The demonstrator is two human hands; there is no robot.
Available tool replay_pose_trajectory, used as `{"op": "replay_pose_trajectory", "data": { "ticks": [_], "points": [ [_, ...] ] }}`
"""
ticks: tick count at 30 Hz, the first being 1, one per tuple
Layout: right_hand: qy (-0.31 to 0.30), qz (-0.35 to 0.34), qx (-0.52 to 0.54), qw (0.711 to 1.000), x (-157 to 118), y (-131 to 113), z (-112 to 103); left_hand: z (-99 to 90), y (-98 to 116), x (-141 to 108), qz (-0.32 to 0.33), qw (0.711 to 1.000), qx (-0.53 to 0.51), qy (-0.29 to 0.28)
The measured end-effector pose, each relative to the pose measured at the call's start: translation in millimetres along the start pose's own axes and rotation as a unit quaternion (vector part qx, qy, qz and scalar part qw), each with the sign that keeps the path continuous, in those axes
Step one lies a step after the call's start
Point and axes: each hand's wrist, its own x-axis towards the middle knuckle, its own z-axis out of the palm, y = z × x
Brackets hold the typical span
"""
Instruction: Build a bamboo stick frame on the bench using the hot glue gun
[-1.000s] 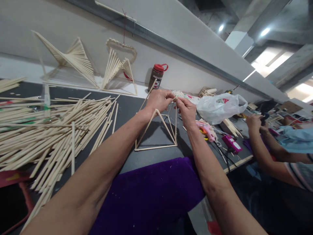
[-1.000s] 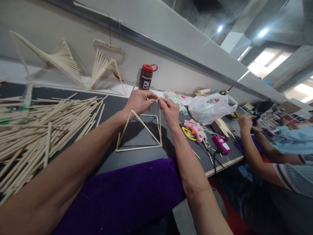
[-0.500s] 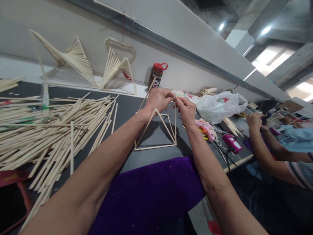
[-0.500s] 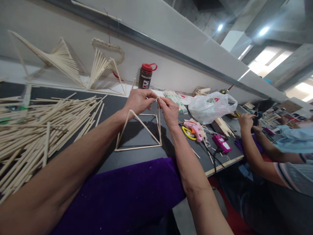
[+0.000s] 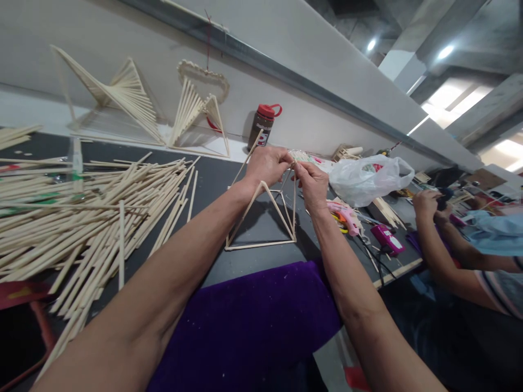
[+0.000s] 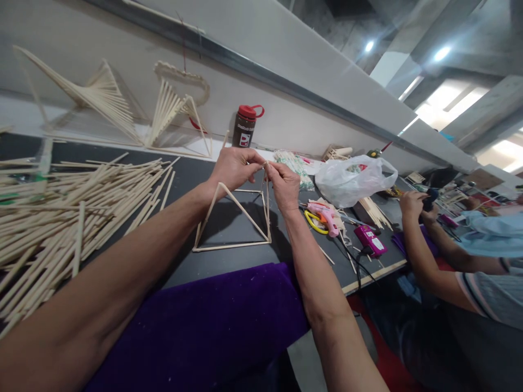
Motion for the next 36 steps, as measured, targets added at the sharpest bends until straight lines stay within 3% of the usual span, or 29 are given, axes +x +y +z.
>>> {"op": "replay_pose_trajectory", "data": {
  "ticks": [10,24,31,36],
  "points": [
    [0.010,0.016,0.018,1.000,-2.1,-5.8,1.5,0.0,-1.2,0.2,0.011,1.000,-0.016,0.002],
    [0.019,0.063,0.042,0.997,-4.0,-0.8,1.2,-4.2,-2.9,-0.9,-0.027,0.999,-0.043,-0.014],
    [0.036,0.071,0.056,0.995,-6.0,-3.3,-1.7,-18.7,3.7,-1.8,-0.067,0.995,-0.062,-0.035],
    [0.059,0.103,0.105,0.987,-7.4,-5.3,-2.7,-38.3,18.1,-0.2,-0.057,0.992,-0.099,-0.061]
  ]
}}
